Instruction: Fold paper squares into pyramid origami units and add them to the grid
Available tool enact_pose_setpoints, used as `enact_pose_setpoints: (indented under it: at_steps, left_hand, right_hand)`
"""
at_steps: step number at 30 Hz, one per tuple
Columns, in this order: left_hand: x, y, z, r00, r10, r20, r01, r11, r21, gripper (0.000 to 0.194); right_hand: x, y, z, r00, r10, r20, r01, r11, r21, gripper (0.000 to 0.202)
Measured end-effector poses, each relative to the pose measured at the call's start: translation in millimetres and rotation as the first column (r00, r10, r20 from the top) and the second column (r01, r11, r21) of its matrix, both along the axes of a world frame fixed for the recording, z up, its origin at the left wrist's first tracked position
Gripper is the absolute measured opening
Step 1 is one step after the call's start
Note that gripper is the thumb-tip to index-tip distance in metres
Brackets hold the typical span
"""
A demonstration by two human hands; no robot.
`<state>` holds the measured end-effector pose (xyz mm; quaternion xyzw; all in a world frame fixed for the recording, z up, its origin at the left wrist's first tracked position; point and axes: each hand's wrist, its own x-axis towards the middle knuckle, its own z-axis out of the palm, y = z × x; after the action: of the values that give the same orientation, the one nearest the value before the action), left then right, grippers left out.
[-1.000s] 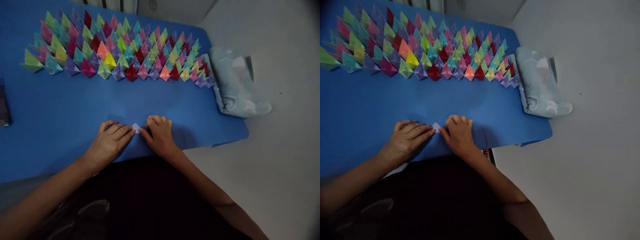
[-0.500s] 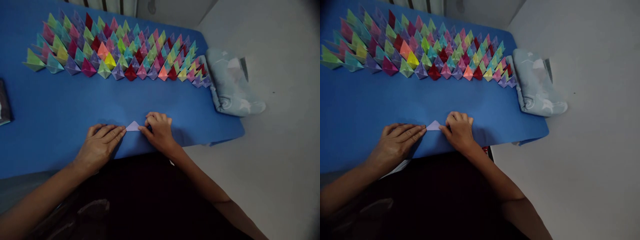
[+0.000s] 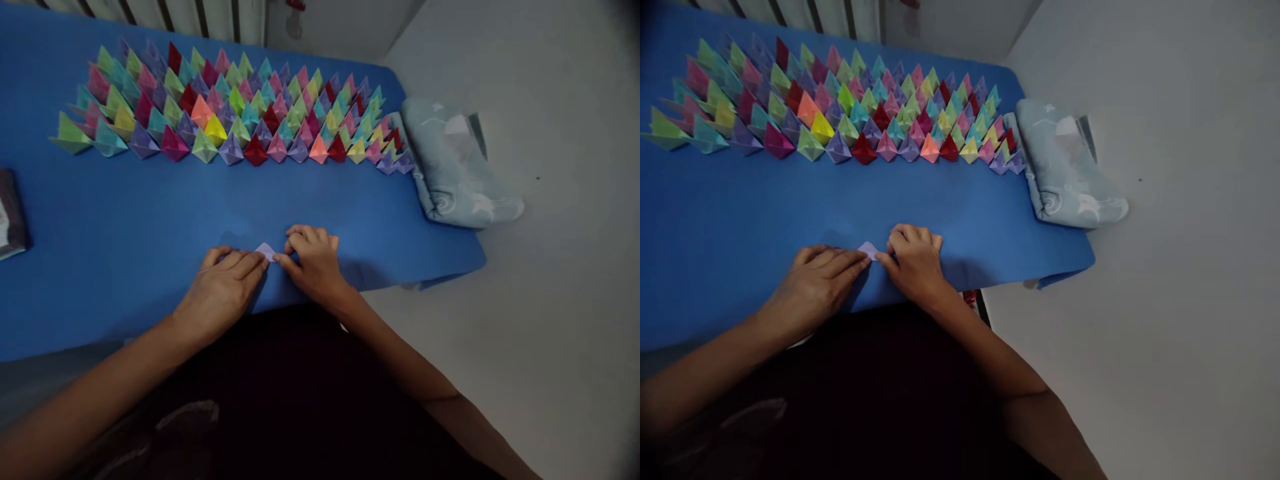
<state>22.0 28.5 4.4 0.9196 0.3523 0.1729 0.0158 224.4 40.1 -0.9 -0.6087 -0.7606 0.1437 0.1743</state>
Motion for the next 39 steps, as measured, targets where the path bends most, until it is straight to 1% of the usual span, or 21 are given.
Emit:
enact_pose_setpoints:
  at_steps: [3, 5, 8, 11, 14, 19, 25, 28, 30, 32, 34, 35, 36, 38, 39]
  left_hand:
    - [-1, 4, 1.3, 1.0, -0.001, -0.002, 0.001, 1.0, 0.005, 0.032]
    - [-2, 13, 1.7, 1.0, -0.01, 0.008, 0.011, 0.999, -0.039, 0.03]
    - [-4, 36, 0.0, 0.995, -0.068, 0.071, 0.081, 0.976, -0.204, 0.027]
    - [-6, 58, -2.1, 0.986, -0.102, 0.129, 0.144, 0.914, -0.38, 0.023]
    - [-6, 70, -1.4, 0.986, -0.109, 0.123, 0.155, 0.869, -0.47, 0.02]
    - [-7, 75, 4.9, 0.982, -0.137, 0.13, 0.186, 0.817, -0.545, 0.023]
    - [-11, 85, 9.9, 0.975, -0.12, 0.185, 0.211, 0.749, -0.628, 0.027]
    - [-10, 86, 9.3, 0.973, -0.109, 0.202, 0.215, 0.746, -0.63, 0.029]
    - [-8, 84, 8.6, 0.972, -0.107, 0.209, 0.215, 0.766, -0.606, 0.029]
    - [-5, 81, 8.6, 0.978, -0.067, 0.196, 0.168, 0.81, -0.562, 0.028]
    - [-1, 82, 10.4, 0.986, 0.038, 0.164, 0.056, 0.846, -0.53, 0.024]
    - [2, 85, 12.2, 0.984, 0.1, 0.15, -0.003, 0.842, -0.539, 0.021]
    - [4, 91, 14.6, 0.976, 0.162, 0.148, -0.053, 0.826, -0.561, 0.019]
    - [8, 106, 20.8, 0.94, 0.292, 0.177, -0.121, 0.769, -0.627, 0.017]
    - [10, 114, 23.9, 0.909, 0.361, 0.207, -0.147, 0.744, -0.652, 0.016]
  right_hand:
    - [6, -2, 0.4, 0.999, -0.017, -0.034, 0.017, 1.0, -0.02, 0.022]
    - [9, -1, 1.7, 0.998, -0.027, -0.052, 0.025, 0.999, -0.039, 0.018]
    - [14, 1, 5.0, 0.993, -0.028, -0.111, 0.019, 0.997, -0.081, 0.009]
    - [17, 2, 7.8, 0.976, -0.039, -0.214, 0.018, 0.995, -0.099, 0.01]
    - [18, 2, 7.9, 0.955, -0.073, -0.287, 0.051, 0.995, -0.082, 0.01]
    - [18, 2, 7.9, 0.941, -0.085, -0.328, 0.065, 0.995, -0.073, 0.008]
    - [20, 4, 15.1, 0.917, -0.134, -0.376, 0.08, 0.985, -0.155, 0.006]
    - [22, 5, 15.5, 0.91, -0.142, -0.39, 0.079, 0.982, -0.172, 0.005]
    - [24, 5, 14.7, 0.9, -0.147, -0.41, 0.082, 0.982, -0.172, 0.004]
    - [25, 7, 14.4, 0.879, -0.153, -0.452, 0.083, 0.982, -0.17, 0.003]
    - [23, 13, 16.1, 0.846, -0.145, -0.514, 0.072, 0.984, -0.16, 0.004]
    - [21, 19, 17.8, 0.829, -0.139, -0.542, 0.065, 0.986, -0.153, 0.004]
    - [18, 27, 20.1, 0.815, -0.134, -0.564, 0.061, 0.987, -0.146, 0.005]
    - [8, 48, 26.2, 0.801, -0.122, -0.587, 0.064, 0.991, -0.118, 0.009]
    - [3, 60, 29.8, 0.802, -0.109, -0.587, 0.064, 0.993, -0.097, 0.011]
